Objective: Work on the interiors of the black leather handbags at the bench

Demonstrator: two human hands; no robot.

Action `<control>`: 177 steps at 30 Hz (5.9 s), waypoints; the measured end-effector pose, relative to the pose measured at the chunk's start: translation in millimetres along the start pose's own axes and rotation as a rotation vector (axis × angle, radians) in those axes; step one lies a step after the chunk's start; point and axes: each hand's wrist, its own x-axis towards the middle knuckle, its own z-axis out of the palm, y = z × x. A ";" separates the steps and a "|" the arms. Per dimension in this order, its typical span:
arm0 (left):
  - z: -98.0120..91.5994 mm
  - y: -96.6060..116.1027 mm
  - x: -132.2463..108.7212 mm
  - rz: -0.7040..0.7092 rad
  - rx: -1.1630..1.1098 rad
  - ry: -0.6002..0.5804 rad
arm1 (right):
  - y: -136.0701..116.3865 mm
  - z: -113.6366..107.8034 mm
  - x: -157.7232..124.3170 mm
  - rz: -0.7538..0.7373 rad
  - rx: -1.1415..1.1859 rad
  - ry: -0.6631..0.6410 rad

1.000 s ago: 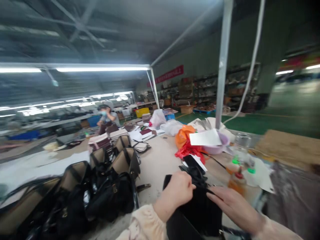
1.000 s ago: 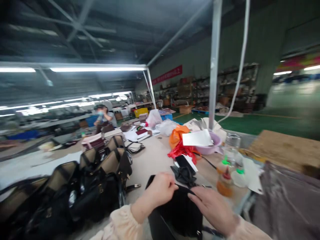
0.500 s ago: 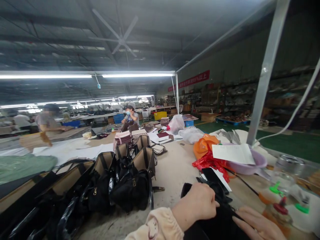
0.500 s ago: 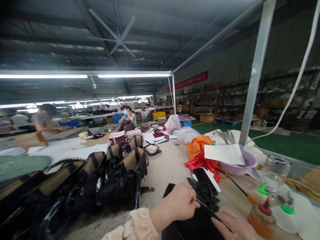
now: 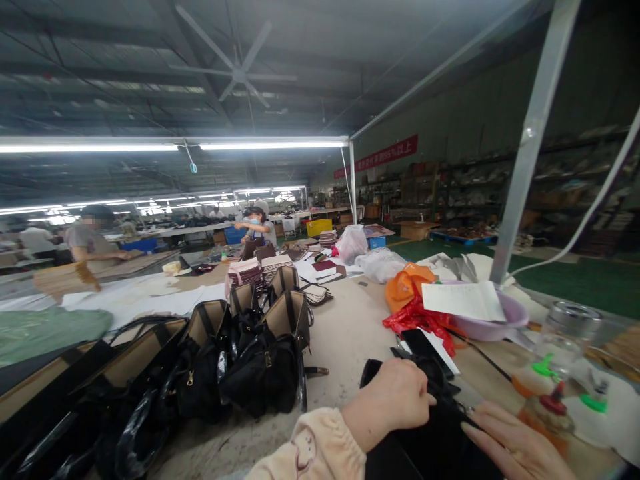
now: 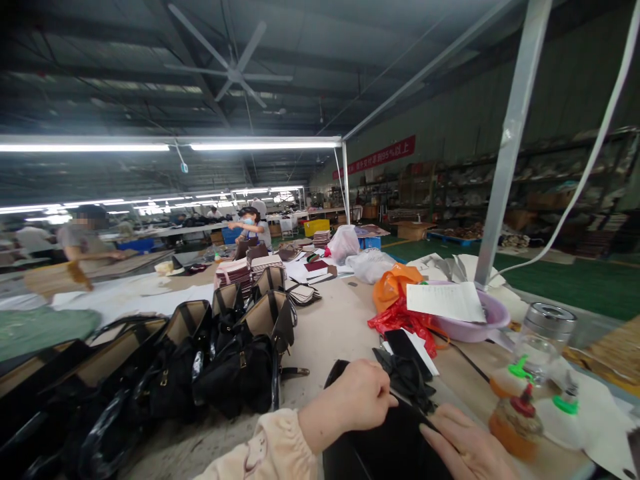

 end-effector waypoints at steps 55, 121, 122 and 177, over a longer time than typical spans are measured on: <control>-2.6 0.2 2.7 -0.052 -0.106 0.052 | -18.3 -2.2 1.8 0.110 -0.053 0.097; -7.5 -13.0 -5.6 -0.025 -0.079 0.028 | -12.2 12.6 21.9 0.170 0.206 0.207; -9.2 -15.0 -6.9 -0.025 -0.078 0.019 | -11.5 12.8 22.2 0.172 0.203 0.204; -8.4 -10.5 -6.2 -0.110 0.153 0.033 | -16.2 4.6 20.3 0.157 -0.101 0.108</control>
